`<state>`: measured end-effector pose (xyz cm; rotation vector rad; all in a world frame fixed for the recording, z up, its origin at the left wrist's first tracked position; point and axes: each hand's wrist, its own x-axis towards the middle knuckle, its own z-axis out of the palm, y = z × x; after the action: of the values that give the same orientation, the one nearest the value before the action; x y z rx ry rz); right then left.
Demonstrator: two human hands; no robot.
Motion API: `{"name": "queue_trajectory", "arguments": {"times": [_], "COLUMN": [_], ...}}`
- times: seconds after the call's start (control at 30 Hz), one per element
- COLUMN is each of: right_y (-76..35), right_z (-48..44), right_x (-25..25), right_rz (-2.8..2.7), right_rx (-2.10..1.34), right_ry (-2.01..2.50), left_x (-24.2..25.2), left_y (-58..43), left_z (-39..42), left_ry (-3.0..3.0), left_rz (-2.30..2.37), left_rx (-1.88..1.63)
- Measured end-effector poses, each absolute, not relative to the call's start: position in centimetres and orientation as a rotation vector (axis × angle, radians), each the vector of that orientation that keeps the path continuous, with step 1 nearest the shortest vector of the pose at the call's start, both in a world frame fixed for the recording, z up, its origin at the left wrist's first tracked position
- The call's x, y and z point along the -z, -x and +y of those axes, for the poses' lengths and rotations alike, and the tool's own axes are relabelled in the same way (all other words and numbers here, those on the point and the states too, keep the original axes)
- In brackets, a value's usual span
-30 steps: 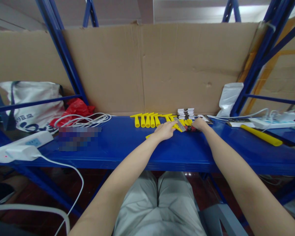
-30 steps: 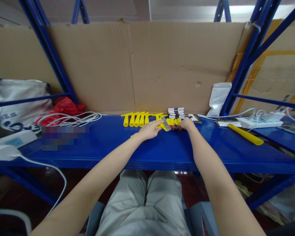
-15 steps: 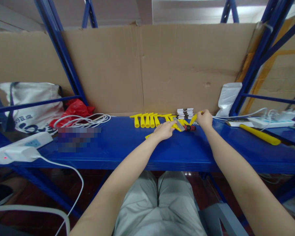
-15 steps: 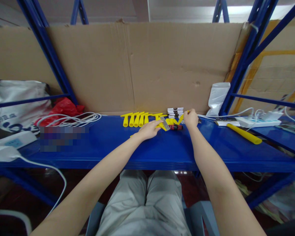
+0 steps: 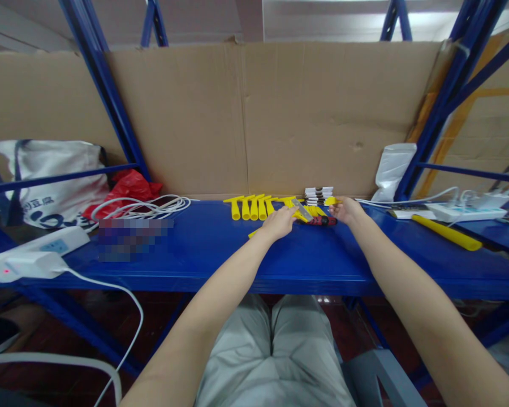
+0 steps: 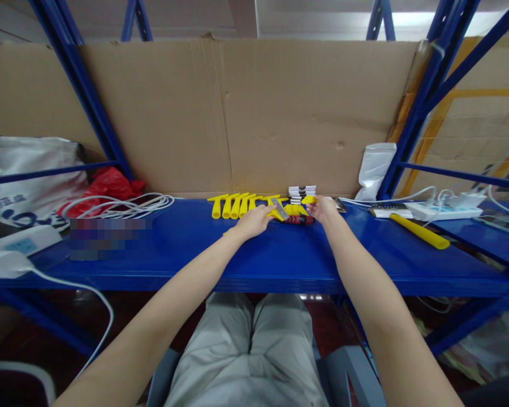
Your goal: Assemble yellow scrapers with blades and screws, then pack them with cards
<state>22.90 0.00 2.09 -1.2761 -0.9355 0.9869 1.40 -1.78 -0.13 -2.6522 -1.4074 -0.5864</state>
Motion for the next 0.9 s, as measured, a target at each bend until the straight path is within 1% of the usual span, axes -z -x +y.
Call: {"name": "queue_trajectory", "arguments": {"times": [0.1, 0.2, 0.47, 0.67, 0.9], "right_y": [-22.6, -21.9, -20.7, -20.4, -20.0], "right_z": [-0.2, -0.6, -1.3, -1.9, -2.0], "right_x": [-2.5, -2.8, -3.2, -3.2, -3.0], "right_rz": [-0.703, -0.646, -0.638, -0.772, -0.994], "right_rx": [-1.246, -1.336, -1.303, -1.286, -1.281], "right_ry": [1.112, 1.022, 0.997, 1.113, 1.142], "left_x": [0.1, -0.1, -0.2, 0.1, 0.0], "left_y": [-1.4, -1.4, -1.4, -1.4, -1.2], "left_z": [-1.9, -2.2, -2.2, -1.8, -2.0], "left_ry": [2.647, 2.639, 2.665, 2.697, 2.678], "left_rz": [-1.394, -1.395, -1.384, -1.371, -1.413], "left_rx": [0.562, 0.526, 0.612, 0.649, 0.615]}}
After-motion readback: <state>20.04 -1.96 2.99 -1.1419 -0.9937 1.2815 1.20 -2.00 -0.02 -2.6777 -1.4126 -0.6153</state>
